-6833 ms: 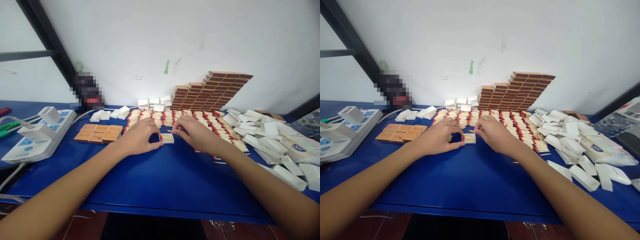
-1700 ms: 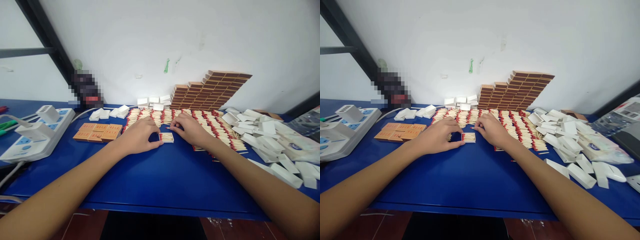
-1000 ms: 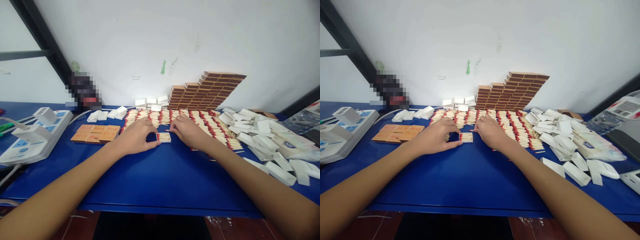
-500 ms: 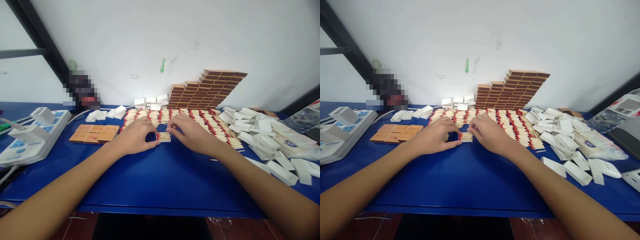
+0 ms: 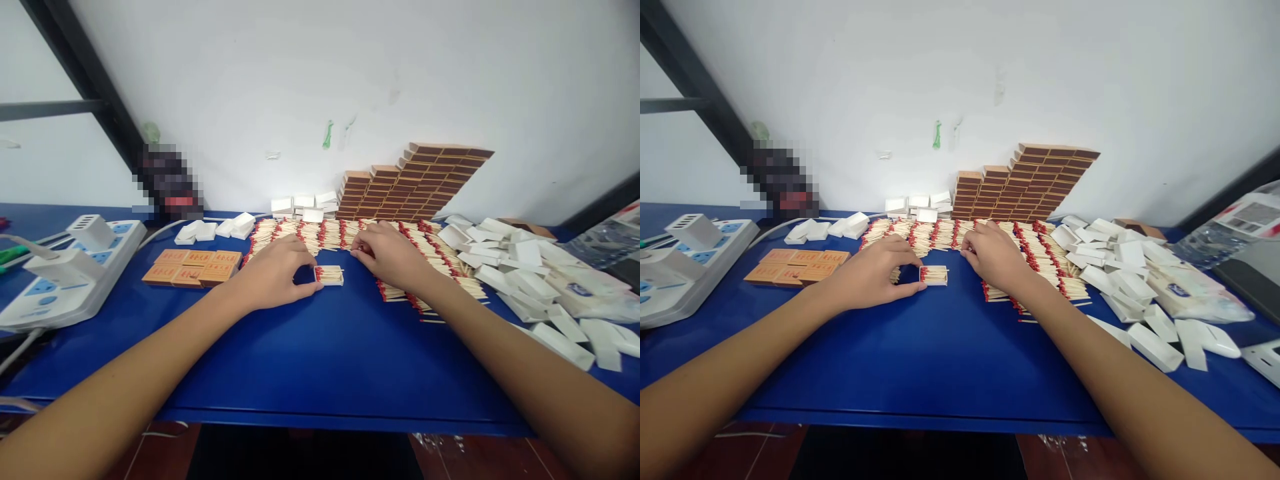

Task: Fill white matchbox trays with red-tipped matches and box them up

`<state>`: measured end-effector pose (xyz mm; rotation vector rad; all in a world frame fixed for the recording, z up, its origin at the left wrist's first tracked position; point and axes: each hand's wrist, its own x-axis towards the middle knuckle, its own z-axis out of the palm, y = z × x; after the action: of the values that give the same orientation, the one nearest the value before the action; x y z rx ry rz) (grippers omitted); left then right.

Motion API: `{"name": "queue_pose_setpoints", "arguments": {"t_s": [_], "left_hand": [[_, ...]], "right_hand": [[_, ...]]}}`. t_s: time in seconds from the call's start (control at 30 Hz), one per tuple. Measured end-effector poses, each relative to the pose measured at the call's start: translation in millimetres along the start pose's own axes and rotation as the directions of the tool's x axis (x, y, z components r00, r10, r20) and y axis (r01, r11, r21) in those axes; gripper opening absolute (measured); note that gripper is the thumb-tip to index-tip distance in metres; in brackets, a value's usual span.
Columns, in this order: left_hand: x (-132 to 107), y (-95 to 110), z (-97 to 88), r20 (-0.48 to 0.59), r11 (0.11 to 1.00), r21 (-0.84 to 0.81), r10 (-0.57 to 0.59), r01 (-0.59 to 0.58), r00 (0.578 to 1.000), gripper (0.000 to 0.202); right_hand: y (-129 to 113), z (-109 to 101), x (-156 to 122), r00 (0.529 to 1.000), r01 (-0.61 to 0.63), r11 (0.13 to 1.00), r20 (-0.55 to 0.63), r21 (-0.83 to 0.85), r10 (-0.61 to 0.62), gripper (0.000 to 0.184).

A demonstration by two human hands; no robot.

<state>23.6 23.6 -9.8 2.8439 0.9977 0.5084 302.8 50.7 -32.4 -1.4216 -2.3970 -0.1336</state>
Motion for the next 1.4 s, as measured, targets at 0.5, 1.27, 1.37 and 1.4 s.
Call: {"name": "queue_pose_setpoints", "arguments": {"t_s": [0.5,1.27,1.37,1.4], "left_hand": [[0,0,1.2,0.015,1.000,-0.008,-0.016,0.016,1.000,0.029],[-1,-3,4.3,-0.010,1.000,0.001,0.003,-0.003,1.000,0.032],[-1,-2,3.6,-0.010,1.000,-0.002,0.002,-0.002,1.000,0.031],[-1,-2,3.3,-0.008,1.000,0.000,0.003,-0.003,1.000,0.030]], "right_hand": [[-3,-2,0,1.000,-0.006,0.999,0.025,0.048,0.005,0.015],[-50,-15,-16,0.993,0.111,0.947,-0.005,0.300,-0.115,0.012],[-45,-17,-14,0.996,0.077,0.958,0.030,0.276,-0.089,0.012],[-43,-17,-14,0.995,0.071,0.958,0.049,0.277,-0.088,0.012]]}}
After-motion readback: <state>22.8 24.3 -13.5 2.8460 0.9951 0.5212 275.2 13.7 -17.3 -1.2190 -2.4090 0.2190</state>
